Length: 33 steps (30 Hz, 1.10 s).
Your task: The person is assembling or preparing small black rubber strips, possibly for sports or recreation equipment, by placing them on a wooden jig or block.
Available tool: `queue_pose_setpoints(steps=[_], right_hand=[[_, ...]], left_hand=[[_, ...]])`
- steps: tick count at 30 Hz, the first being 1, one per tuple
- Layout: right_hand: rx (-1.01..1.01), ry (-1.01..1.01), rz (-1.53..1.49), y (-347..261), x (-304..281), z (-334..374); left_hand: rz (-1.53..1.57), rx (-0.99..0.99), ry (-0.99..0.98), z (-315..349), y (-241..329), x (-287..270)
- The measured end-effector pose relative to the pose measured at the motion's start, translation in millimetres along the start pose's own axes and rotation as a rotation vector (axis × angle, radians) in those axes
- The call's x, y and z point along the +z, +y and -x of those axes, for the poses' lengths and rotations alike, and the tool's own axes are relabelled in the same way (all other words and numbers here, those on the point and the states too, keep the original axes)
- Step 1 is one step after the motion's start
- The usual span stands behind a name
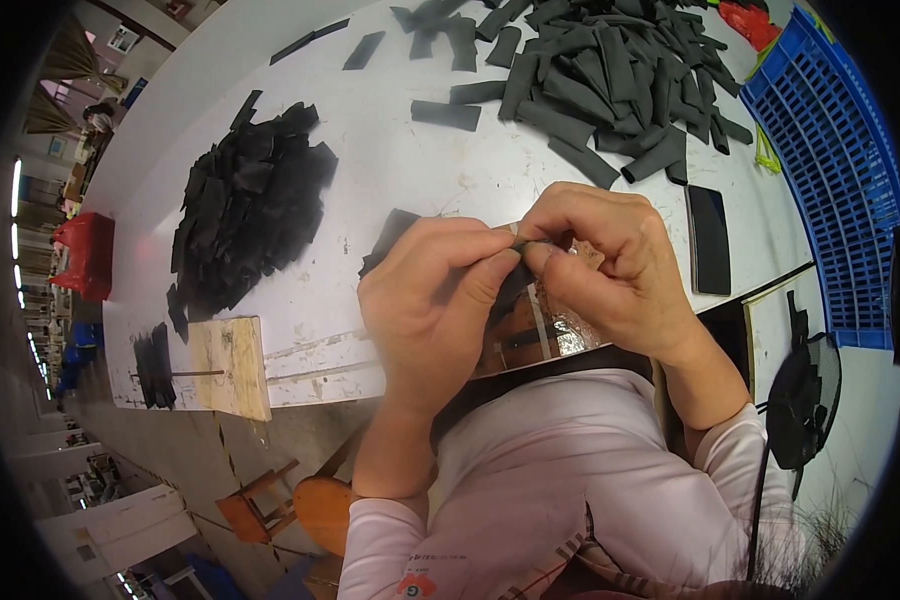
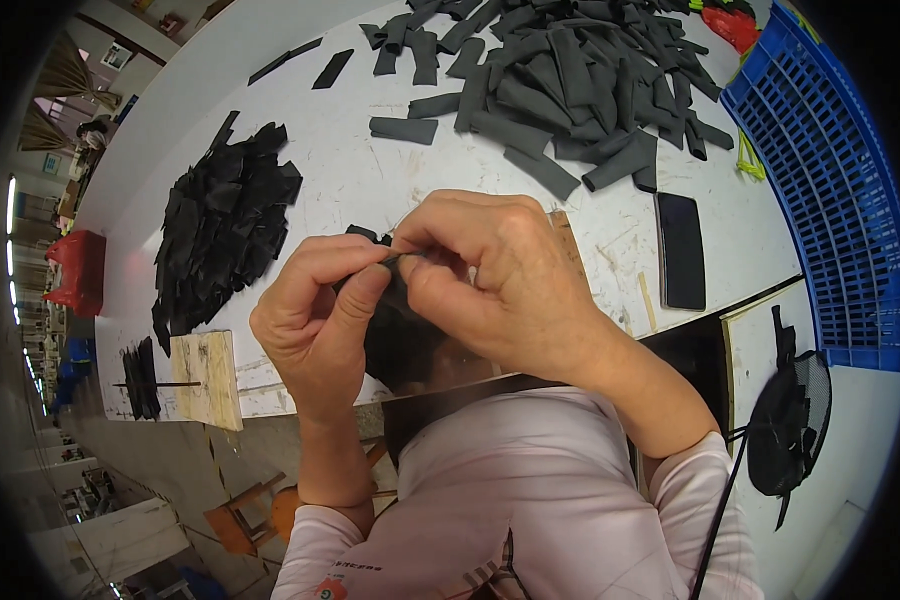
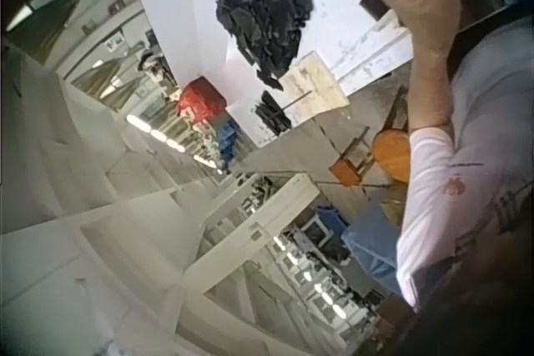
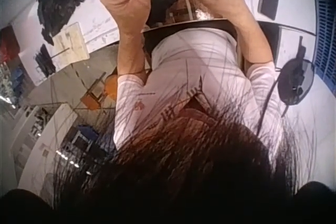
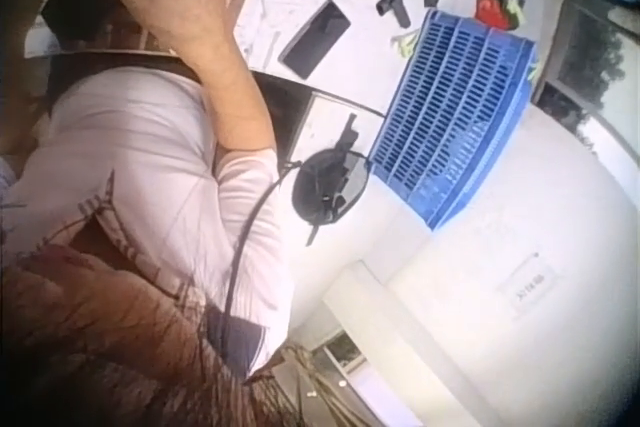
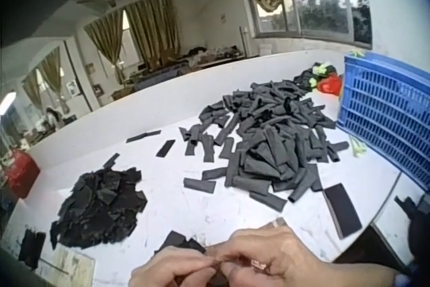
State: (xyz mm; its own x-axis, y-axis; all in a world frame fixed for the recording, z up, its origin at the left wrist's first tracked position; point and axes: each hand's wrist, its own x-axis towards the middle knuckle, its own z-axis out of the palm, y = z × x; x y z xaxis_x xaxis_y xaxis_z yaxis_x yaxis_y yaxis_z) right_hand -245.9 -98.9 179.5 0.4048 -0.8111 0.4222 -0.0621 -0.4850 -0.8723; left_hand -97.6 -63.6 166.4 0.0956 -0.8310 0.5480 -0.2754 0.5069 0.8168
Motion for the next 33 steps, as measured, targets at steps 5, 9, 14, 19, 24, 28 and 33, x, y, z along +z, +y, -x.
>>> queue_pose_setpoints(steps=[5, 9, 14, 19, 24, 28, 33], right_hand=[[0.06, -0.041, 0.061, -2.4, -8.4, 1.6], [0.006, 0.004, -0.211, -2.1, -23.0, -15.3], [0.213, 0.389, 0.037, 57.5, -69.9, -42.6], [0.387, 0.254, -0.069, 72.4, -23.5, 30.2], [0.48, -0.118, -0.034, 43.5, 13.0, 68.9], [0.343, -0.154, 0.059, 48.5, 35.3, 79.6], [0.52, -0.112, -0.47, 43.2, 51.0, 80.2]], left_hand=[[0.024, -0.01, -0.013, 4.1, -6.4, -0.6], [0.006, -0.248, 0.109, 22.9, -42.3, -6.1], [-0.781, -0.098, -0.518, 48.1, -95.7, -8.2], [-0.789, -0.038, -0.5, 57.8, -118.2, -14.0], [-0.602, 0.069, -0.129, 50.6, -94.3, -23.8], [-0.245, -0.298, 0.086, 57.2, -65.8, -31.8], [0.191, -0.561, 0.04, 76.8, -32.0, -24.7]])
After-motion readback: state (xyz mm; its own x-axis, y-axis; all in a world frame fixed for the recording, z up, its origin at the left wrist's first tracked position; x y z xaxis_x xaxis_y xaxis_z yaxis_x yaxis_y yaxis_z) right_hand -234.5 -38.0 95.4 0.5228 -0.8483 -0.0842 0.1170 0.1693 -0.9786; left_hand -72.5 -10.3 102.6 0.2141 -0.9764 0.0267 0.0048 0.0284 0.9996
